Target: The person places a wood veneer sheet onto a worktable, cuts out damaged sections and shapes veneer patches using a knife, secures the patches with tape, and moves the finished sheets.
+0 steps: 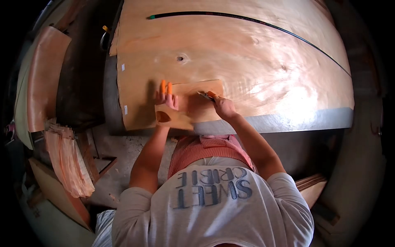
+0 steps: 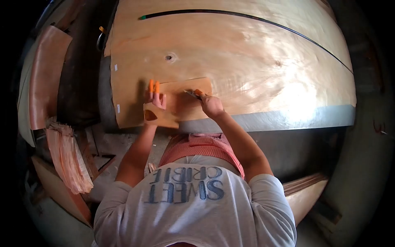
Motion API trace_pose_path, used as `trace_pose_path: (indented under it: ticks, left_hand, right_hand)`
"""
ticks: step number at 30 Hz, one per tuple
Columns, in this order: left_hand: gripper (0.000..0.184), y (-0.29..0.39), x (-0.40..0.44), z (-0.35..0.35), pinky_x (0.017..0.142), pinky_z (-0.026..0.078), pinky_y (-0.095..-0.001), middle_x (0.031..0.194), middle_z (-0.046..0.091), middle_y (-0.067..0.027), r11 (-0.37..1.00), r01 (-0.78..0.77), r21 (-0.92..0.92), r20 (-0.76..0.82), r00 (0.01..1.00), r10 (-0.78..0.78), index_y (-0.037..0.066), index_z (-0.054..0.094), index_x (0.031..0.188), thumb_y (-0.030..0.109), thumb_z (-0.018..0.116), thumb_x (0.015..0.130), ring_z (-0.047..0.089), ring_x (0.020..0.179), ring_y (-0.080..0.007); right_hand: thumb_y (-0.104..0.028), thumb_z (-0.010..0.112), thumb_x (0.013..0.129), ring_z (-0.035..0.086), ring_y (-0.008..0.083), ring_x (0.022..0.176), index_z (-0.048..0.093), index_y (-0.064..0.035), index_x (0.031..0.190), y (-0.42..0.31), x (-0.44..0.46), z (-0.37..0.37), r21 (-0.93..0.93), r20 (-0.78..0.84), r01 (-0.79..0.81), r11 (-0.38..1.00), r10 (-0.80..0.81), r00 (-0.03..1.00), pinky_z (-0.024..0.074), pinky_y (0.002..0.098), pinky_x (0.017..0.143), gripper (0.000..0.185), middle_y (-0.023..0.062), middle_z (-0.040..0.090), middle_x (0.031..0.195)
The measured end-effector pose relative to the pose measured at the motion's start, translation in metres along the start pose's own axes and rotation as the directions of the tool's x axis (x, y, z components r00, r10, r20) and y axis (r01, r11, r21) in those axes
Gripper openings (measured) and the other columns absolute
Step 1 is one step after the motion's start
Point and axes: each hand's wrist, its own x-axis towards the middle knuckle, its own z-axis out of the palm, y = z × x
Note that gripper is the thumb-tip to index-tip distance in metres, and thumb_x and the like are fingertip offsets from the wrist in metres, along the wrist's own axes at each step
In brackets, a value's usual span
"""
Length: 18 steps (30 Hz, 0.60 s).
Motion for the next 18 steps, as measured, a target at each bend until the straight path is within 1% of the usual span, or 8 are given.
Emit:
trace_pose_path:
  ticks: [2, 5, 8, 11, 12, 14, 15, 18]
  left_hand:
    - [0.063, -0.016, 0.002, -0.007, 0.097, 0.028, -0.0422, 0.126, 0.037, -0.0221, 0.984, 0.041, 0.171, 0.027, 0.999, -0.047, 0.002, 0.033, 0.127, 0.030, 0.056, 0.076, 0.040, 0.113, -0.0317]
    - [0.065, -0.032, 0.001, -0.012, 0.081, 0.041, -0.0418, 0.114, 0.046, -0.0196, 0.979, 0.047, 0.200, 0.091, 0.994, -0.067, -0.001, 0.038, 0.120, 0.033, 0.062, 0.071, 0.044, 0.105, -0.0338]
    - [0.061, -0.030, 0.006, -0.019, 0.080, 0.043, -0.0406, 0.107, 0.047, -0.0160, 0.946, 0.236, 0.224, 0.412, 0.856, -0.311, 0.002, 0.043, 0.113, 0.038, 0.064, 0.069, 0.047, 0.101, -0.0301]
    - [0.053, -0.039, -0.004, -0.018, 0.069, 0.046, -0.0402, 0.100, 0.049, -0.0141, 0.971, 0.210, 0.114, 0.413, 0.879, -0.238, 0.005, 0.047, 0.104, 0.038, 0.067, 0.067, 0.052, 0.096, -0.0286]
    - [0.051, -0.038, -0.007, -0.021, 0.069, 0.047, -0.0403, 0.099, 0.050, -0.0135, 0.970, 0.180, 0.163, 0.394, 0.889, -0.231, 0.007, 0.047, 0.104, 0.036, 0.066, 0.067, 0.053, 0.093, -0.0288]
    - [0.048, -0.034, -0.014, -0.029, 0.068, 0.047, -0.0406, 0.098, 0.053, -0.0123, 0.958, 0.122, 0.261, 0.360, 0.908, -0.214, 0.010, 0.049, 0.104, 0.034, 0.066, 0.068, 0.055, 0.089, -0.0291]
    - [0.046, -0.028, -0.014, -0.037, 0.067, 0.047, -0.0416, 0.095, 0.056, -0.0117, 0.939, 0.185, 0.290, 0.489, 0.815, -0.312, 0.010, 0.050, 0.104, 0.032, 0.066, 0.068, 0.057, 0.083, -0.0302]
    - [0.047, -0.040, -0.009, -0.051, 0.065, 0.046, -0.0417, 0.095, 0.058, -0.0119, 0.960, 0.231, 0.159, 0.815, 0.519, -0.260, 0.009, 0.050, 0.106, 0.033, 0.065, 0.069, 0.057, 0.084, -0.0317]
  right_hand:
    - [-0.020, 0.044, 0.083, 0.058, 0.0332, 0.072, 0.044, -0.0141, 0.116, 0.008, 0.004, 0.013, -0.015, -0.049, 0.033, 0.999, -0.034, 0.998, 0.0462, 0.0422, 0.061, 0.033, 0.0159, 0.060, 0.081]
    - [-0.019, 0.045, 0.083, 0.059, 0.0328, 0.070, 0.042, -0.0166, 0.119, 0.008, 0.004, 0.018, -0.038, -0.063, 0.028, 0.999, -0.030, 0.998, 0.0465, 0.0419, 0.059, 0.037, 0.0149, 0.060, 0.079]
    - [-0.020, 0.045, 0.083, 0.059, 0.0324, 0.069, 0.044, -0.0157, 0.116, 0.007, 0.003, 0.020, -0.055, -0.056, -0.001, 0.999, -0.002, 0.998, 0.0468, 0.0418, 0.058, 0.033, 0.0146, 0.061, 0.079]
    - [-0.020, 0.045, 0.083, 0.059, 0.0320, 0.068, 0.048, -0.0131, 0.110, 0.011, 0.004, 0.027, -0.044, -0.109, 0.032, 0.998, -0.037, 0.993, 0.0468, 0.0417, 0.057, 0.029, 0.0142, 0.061, 0.078]
    - [-0.019, 0.045, 0.082, 0.059, 0.0318, 0.068, 0.049, -0.0120, 0.108, 0.013, 0.005, 0.029, -0.038, -0.138, 0.052, 0.998, -0.057, 0.989, 0.0468, 0.0417, 0.057, 0.027, 0.0139, 0.061, 0.078]
    - [-0.014, 0.040, 0.082, 0.060, 0.0292, 0.070, 0.049, -0.0090, 0.105, 0.007, 0.002, 0.016, -0.073, -0.089, 0.060, 0.995, -0.067, 0.994, 0.0475, 0.0396, 0.057, 0.025, 0.0121, 0.062, 0.080]
    - [-0.011, 0.038, 0.082, 0.061, 0.0279, 0.070, 0.050, -0.0075, 0.104, 0.004, 0.001, 0.009, -0.091, -0.064, 0.066, 0.994, -0.072, 0.995, 0.0479, 0.0385, 0.057, 0.025, 0.0112, 0.062, 0.080]
    - [-0.010, 0.038, 0.081, 0.061, 0.0270, 0.070, 0.048, -0.0078, 0.107, 0.003, 0.000, 0.004, -0.115, -0.033, 0.057, 0.992, -0.061, 0.998, 0.0482, 0.0376, 0.056, 0.028, 0.0106, 0.062, 0.082]
